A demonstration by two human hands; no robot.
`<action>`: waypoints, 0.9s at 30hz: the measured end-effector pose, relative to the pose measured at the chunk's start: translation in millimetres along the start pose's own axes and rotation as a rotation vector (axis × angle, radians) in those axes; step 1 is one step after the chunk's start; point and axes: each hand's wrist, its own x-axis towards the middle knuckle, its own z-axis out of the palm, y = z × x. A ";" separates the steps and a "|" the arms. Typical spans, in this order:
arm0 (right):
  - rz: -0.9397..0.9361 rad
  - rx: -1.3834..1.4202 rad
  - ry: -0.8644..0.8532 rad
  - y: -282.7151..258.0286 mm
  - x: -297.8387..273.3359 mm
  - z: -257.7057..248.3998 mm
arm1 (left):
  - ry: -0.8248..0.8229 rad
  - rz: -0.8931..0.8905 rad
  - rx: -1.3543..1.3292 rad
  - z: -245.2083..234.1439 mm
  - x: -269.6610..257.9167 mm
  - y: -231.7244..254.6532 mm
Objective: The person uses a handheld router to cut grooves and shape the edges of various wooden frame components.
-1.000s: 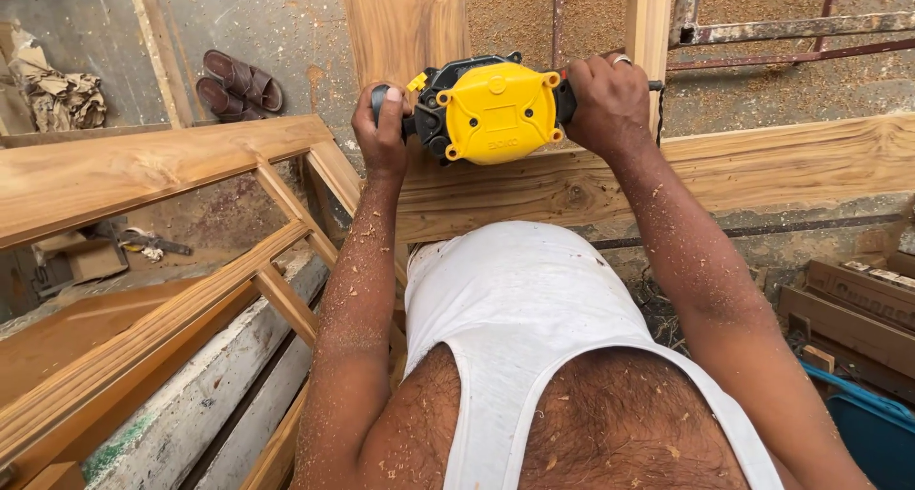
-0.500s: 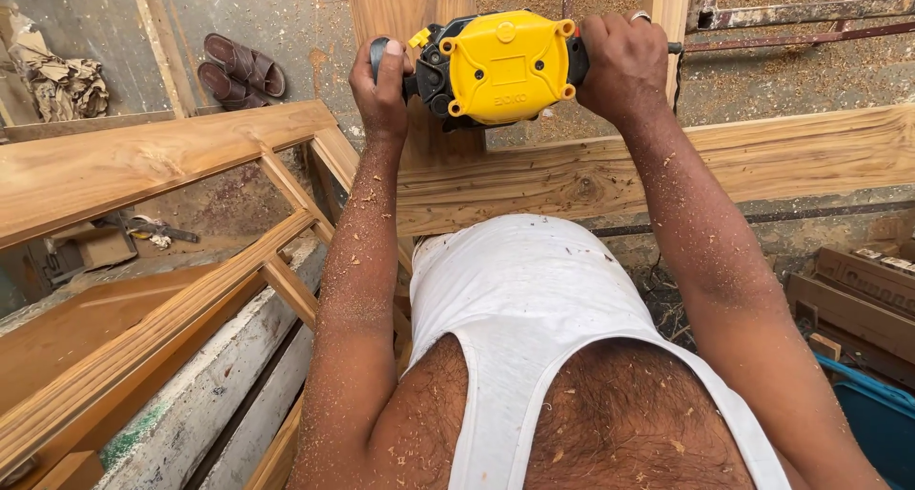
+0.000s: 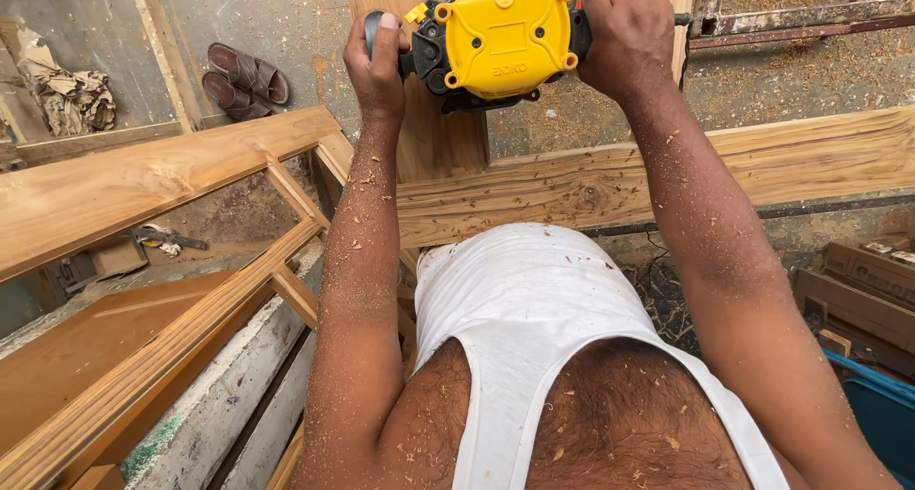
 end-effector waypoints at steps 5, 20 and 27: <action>0.006 -0.004 0.040 1.4 6.0 0.5 | -0.026 0.006 -0.031 0.9 13.9 -1.1; 0.036 -0.035 0.035 10.3 32.6 16.6 | -0.077 0.027 -0.043 1.9 59.9 0.1; 0.047 -0.052 0.036 11.6 39.6 17.7 | -0.100 0.014 -0.018 2.4 69.9 5.0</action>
